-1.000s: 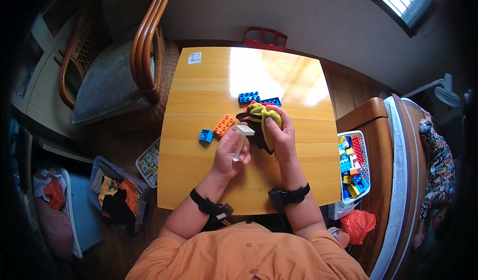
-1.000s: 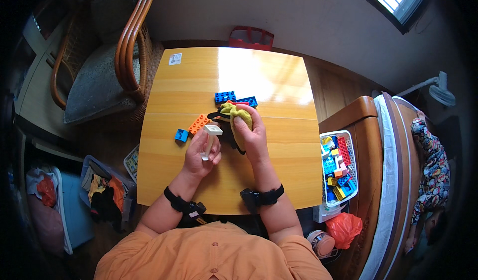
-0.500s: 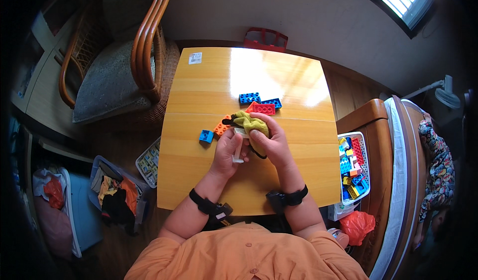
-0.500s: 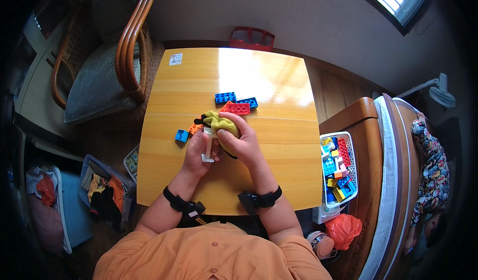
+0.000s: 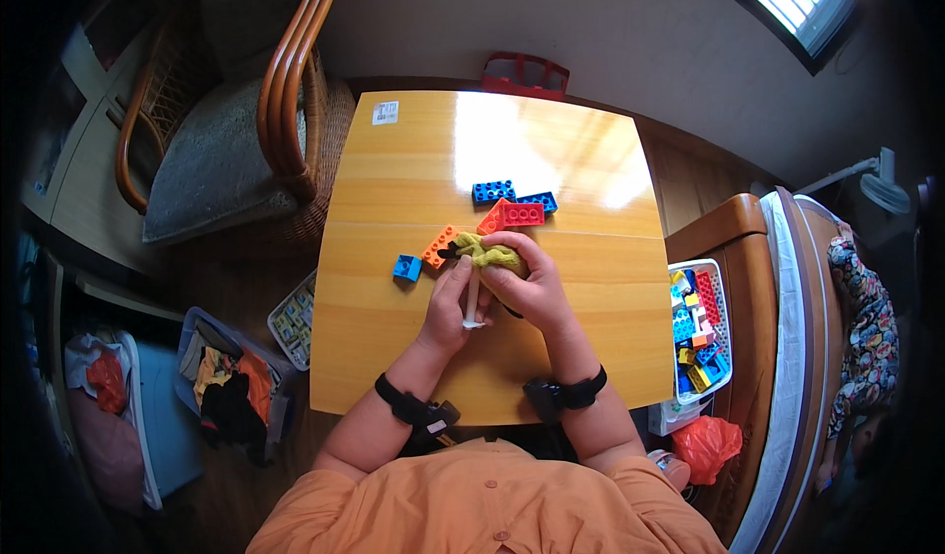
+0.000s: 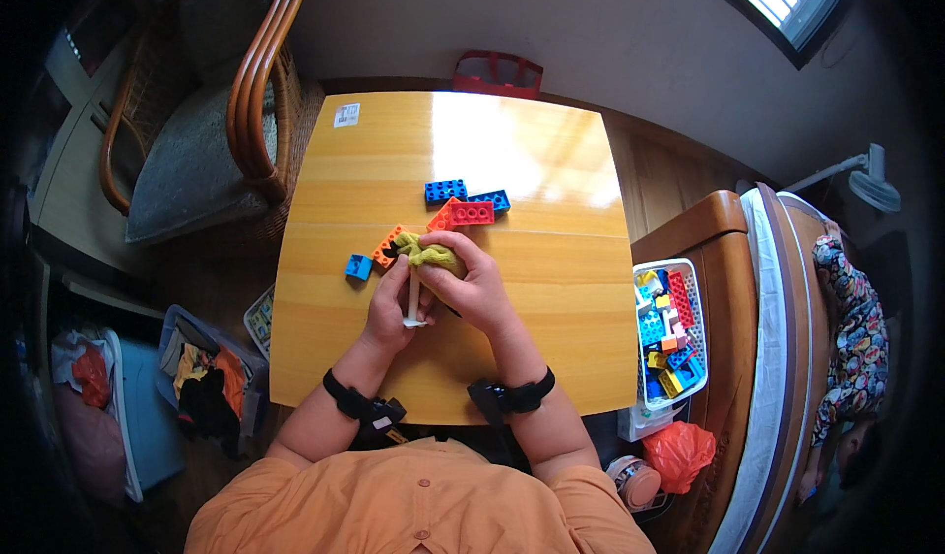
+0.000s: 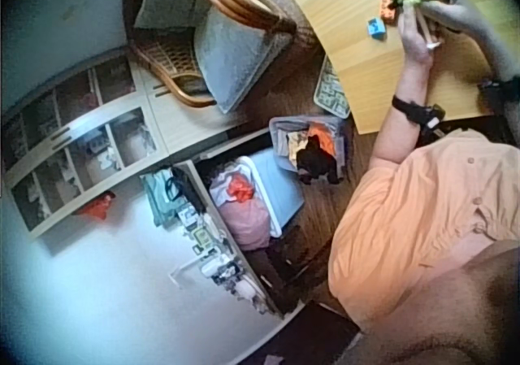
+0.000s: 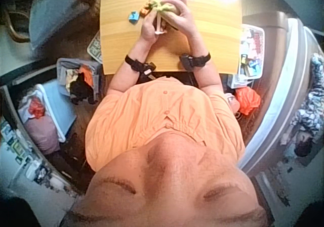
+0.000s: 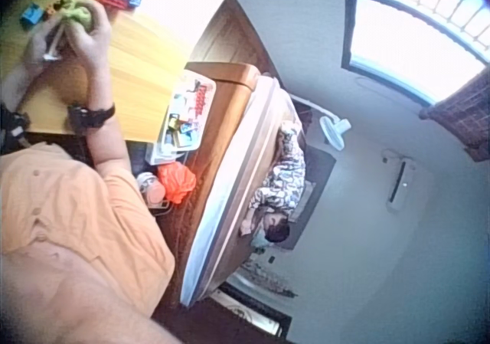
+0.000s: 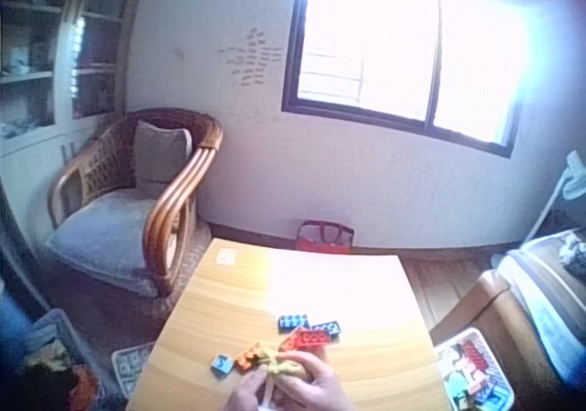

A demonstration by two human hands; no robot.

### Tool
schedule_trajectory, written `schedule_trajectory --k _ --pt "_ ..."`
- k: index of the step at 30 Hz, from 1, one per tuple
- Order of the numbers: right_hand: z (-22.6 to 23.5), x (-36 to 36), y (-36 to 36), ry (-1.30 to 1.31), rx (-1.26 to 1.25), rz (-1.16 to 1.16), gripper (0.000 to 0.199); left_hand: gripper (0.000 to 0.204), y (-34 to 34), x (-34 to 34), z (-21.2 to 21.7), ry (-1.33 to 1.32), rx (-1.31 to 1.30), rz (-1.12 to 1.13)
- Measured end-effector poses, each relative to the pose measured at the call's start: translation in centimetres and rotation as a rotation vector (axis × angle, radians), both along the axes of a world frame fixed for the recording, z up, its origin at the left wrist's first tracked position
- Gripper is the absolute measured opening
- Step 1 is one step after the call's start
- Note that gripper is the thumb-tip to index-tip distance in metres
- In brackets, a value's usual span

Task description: The person assembles toy building blocks by hand. They connect various plastic blocks and cylindrical components together on a table, including red, yellow, and blue pieces, while using a small yellow cloth to wipe or grip them.

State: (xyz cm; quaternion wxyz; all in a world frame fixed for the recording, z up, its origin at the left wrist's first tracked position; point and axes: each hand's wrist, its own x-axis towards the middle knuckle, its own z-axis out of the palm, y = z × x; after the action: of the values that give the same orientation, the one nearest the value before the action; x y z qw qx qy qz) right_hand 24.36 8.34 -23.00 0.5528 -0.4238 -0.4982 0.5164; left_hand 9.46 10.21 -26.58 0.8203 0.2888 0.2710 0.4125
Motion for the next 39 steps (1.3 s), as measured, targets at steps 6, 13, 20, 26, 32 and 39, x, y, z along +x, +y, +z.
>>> schedule_trajectory --k 6,13,20,26,32,39 --pt "-0.7 1.0 0.7 -0.053 0.056 -0.271 0.029 0.05 -0.2 0.3 0.9 -0.126 0.061 0.001" --pt "1.2 1.9 -0.1 0.078 0.022 -0.164 0.034 0.056 -0.2 -0.2 1.0 -0.166 -0.018 0.087" --pt "0.5 3.9 0.5 -0.161 0.031 -0.241 0.024 0.063 -0.2 -0.5 0.6 -0.302 0.027 0.123" --pt "1.3 4.6 0.2 -0.812 -0.11 -0.173 0.033 0.063 0.0 -0.8 0.3 -0.297 0.021 0.116" --pt "-0.7 4.5 0.5 -0.714 0.017 -0.241 0.021 0.063 0.2 -0.1 0.6 -0.181 -0.006 0.078" --pt "0.8 3.1 -0.2 0.131 -0.085 -0.095 0.012 0.063 0.1 0.2 1.1 -0.009 0.033 0.107"
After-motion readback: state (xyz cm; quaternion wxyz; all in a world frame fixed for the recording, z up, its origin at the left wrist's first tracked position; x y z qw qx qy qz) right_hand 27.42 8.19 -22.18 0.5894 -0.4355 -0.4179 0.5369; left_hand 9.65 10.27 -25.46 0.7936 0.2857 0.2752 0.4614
